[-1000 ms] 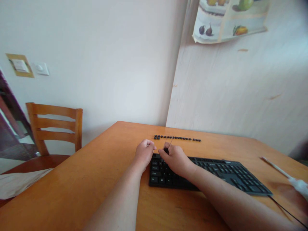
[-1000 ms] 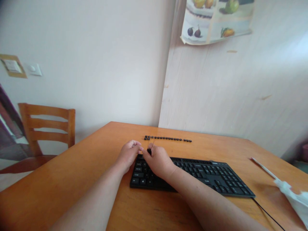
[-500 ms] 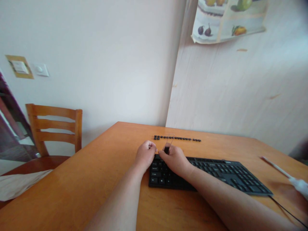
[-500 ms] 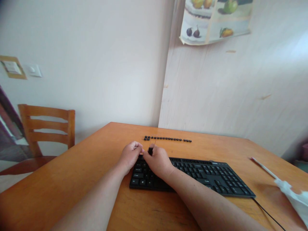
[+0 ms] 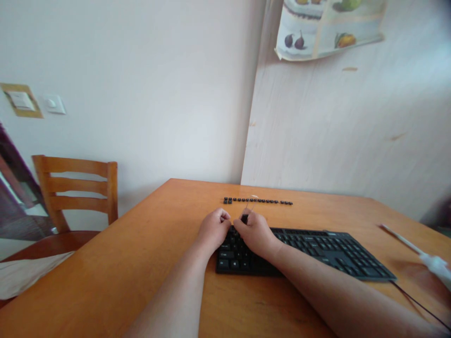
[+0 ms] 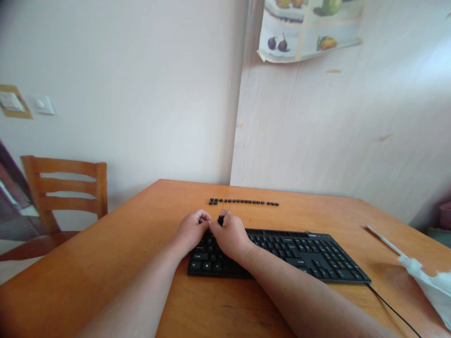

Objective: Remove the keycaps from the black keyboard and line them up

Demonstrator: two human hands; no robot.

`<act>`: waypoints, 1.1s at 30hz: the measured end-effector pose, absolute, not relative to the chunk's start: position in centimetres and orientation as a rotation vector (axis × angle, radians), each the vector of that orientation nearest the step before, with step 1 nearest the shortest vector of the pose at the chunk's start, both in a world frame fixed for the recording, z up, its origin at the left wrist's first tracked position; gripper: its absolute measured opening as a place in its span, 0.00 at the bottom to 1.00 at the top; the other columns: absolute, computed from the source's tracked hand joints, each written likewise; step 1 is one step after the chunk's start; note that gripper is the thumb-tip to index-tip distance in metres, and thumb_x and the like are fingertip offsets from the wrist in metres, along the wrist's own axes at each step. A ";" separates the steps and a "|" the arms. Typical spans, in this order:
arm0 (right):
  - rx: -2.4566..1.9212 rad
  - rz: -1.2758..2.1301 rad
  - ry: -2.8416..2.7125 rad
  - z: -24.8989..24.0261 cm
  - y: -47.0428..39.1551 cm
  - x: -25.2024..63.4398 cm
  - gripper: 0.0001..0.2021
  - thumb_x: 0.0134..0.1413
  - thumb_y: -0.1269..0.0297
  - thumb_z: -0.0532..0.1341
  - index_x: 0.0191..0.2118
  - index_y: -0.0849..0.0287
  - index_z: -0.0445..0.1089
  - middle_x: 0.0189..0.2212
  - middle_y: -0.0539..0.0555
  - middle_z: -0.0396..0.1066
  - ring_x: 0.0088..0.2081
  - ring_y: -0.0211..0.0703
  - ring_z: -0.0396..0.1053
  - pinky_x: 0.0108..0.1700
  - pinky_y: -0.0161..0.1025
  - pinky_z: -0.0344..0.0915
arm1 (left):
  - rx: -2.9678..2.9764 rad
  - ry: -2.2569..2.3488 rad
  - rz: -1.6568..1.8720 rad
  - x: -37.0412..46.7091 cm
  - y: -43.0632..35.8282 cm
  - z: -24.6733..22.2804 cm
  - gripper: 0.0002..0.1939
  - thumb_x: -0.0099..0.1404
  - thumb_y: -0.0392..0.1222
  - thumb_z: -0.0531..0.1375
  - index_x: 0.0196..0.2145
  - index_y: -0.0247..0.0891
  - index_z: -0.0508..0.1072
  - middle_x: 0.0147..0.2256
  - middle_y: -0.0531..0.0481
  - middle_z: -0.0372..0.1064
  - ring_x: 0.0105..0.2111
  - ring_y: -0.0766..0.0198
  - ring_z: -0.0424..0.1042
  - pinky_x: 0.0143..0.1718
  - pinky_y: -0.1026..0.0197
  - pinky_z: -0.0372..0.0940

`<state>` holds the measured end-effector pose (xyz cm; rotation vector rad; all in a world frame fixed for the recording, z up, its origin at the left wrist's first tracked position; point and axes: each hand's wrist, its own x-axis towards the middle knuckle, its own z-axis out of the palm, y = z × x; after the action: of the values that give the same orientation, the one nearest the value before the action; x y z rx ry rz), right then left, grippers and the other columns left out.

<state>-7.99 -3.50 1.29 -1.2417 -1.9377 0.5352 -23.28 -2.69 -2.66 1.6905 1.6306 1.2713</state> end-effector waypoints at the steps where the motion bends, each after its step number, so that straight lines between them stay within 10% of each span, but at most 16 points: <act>1: -1.242 0.547 -1.917 1.2 -3.4 -7.9 0.09 0.50 0.65 0.56 0.21 0.57 0.60 0.16 0.47 0.63 0.22 0.37 0.61 0.26 0.34 0.52 | 1.686 1.630 1.271 -23.3 -2.7 -2.6 0.04 0.54 0.37 0.59 0.30 0.41 0.73 0.27 0.52 0.72 0.28 0.63 0.68 0.28 0.64 0.56; 33: -0.867 0.926 -1.503 2.0 -2.5 -7.8 0.16 0.52 0.49 0.62 0.32 0.59 0.66 0.21 0.47 0.65 0.21 0.34 0.60 0.24 0.33 0.57 | 1.359 1.153 1.418 -21.5 -4.6 0.9 0.10 0.54 0.39 0.63 0.35 0.35 0.70 0.31 0.51 0.71 0.32 0.65 0.69 0.35 0.64 0.61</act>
<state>-7.80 -2.54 2.00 -0.8668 -1.5035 0.9258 -21.53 -4.59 0.89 1.3593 1.1528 1.4176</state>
